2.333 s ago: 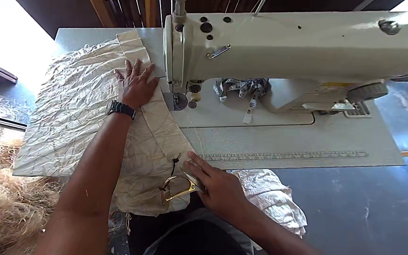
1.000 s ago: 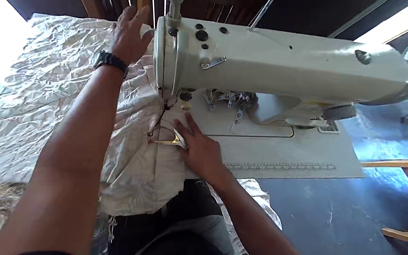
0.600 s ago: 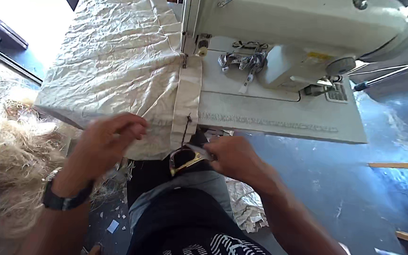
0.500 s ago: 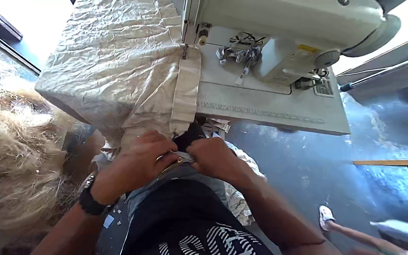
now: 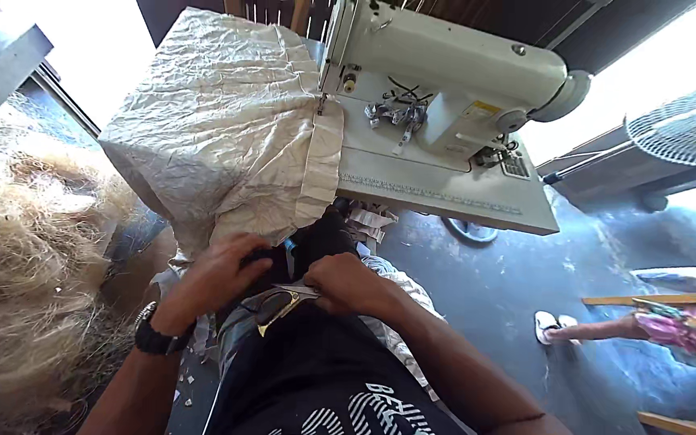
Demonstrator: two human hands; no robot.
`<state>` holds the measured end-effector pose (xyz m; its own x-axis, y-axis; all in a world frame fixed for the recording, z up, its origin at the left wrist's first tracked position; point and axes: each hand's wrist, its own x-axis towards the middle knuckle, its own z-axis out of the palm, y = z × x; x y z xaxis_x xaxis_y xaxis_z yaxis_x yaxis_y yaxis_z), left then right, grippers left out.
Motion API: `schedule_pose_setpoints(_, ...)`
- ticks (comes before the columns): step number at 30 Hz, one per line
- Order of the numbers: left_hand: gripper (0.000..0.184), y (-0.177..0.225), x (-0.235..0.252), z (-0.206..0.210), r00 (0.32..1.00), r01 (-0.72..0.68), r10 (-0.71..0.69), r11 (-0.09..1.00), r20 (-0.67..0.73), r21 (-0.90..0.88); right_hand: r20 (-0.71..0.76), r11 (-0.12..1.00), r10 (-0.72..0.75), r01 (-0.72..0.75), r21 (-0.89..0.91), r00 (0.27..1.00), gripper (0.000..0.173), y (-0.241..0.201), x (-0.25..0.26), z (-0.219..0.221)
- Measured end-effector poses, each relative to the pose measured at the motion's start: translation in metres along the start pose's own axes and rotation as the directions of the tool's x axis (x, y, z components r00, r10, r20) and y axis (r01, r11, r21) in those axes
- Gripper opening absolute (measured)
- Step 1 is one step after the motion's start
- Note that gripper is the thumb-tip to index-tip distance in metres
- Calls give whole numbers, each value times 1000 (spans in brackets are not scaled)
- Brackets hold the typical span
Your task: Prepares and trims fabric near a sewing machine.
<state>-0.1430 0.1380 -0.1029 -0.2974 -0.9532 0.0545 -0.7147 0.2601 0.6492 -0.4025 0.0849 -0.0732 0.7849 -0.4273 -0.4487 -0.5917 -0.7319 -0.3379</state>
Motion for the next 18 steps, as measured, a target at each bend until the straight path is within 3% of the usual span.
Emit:
schedule_pose_setpoints(3,37,-26,30,-49,971,145,-129,987,-202,68,-310,993,33,4,115,950,24,24,3,6)
schedule_pose_setpoints(8,60,-93,123,-150,827,425,-351,902,-439,80,-677,983,175,-167,78,715,47,83,39,-18)
schedule_pose_setpoints(10,67,-108,164,-177,778,508,-417,857,-469,80,-707,969,234,-223,110,667,54,102,53,-34)
schedule_pose_setpoints(13,78,-129,224,-196,737,607,-516,789,-437,92,-638,943,330,-278,186,695,59,122,67,-48)
schedule_pose_setpoints(16,89,-163,276,-189,693,692,-604,711,-393,127,-544,916,400,-350,198,738,60,130,75,-46)
schedule_pose_setpoints(18,92,-184,308,-167,664,727,-625,668,-411,158,-562,908,412,-369,195,717,63,129,77,-42)
